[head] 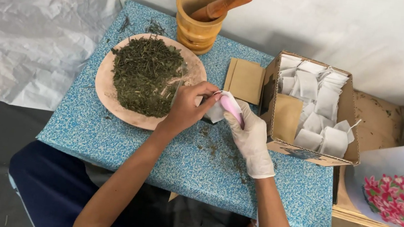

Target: Filling small paper pouches with dried tea leaves and sealing them with a handheld heat sealer

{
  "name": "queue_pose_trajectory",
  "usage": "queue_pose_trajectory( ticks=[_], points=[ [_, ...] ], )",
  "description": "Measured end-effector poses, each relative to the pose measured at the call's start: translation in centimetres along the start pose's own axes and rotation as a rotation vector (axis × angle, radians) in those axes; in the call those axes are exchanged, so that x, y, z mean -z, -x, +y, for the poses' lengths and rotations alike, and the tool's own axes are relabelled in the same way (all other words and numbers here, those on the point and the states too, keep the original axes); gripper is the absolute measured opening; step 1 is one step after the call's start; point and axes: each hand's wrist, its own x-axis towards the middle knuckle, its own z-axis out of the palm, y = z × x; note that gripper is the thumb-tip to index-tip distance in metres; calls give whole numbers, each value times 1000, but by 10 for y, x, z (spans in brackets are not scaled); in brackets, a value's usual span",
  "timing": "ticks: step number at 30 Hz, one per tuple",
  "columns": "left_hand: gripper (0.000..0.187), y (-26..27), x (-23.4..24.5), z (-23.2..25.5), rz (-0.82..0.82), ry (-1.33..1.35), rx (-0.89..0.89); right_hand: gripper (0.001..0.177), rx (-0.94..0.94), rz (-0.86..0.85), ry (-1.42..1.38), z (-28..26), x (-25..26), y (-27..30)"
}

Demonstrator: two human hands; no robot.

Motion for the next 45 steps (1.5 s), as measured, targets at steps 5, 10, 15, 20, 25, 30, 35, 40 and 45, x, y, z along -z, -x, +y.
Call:
queue_pose_trajectory(
  ticks=[5,10,15,20,25,30,35,40,45],
  points=[
    [6,0,0,0,-3,-36,-10,39,6,12,37,3,0,0],
    [4,0,3,5,-35,-37,-2,43,40,24,32,8,-2,-1],
    [13,0,1,4,-67,-45,-9,42,54,34,6,5,-1,1],
    [12,2,0,4,-59,-30,-2,40,53,27,1,4,-2,1],
    [14,-2,2,10,-50,-20,-18,40,55,28,-8,6,-3,1],
    [13,-3,4,13,-34,-9,-41,40,80,46,-29,3,-3,1],
    [13,-2,4,12,-43,-19,-28,39,101,73,-35,-1,-2,2],
    [11,-2,4,11,-73,-26,-27,39,105,97,-25,-1,-3,3],
    [11,-2,2,2,-82,-35,-53,34,119,104,-50,-9,1,4]
  ],
)
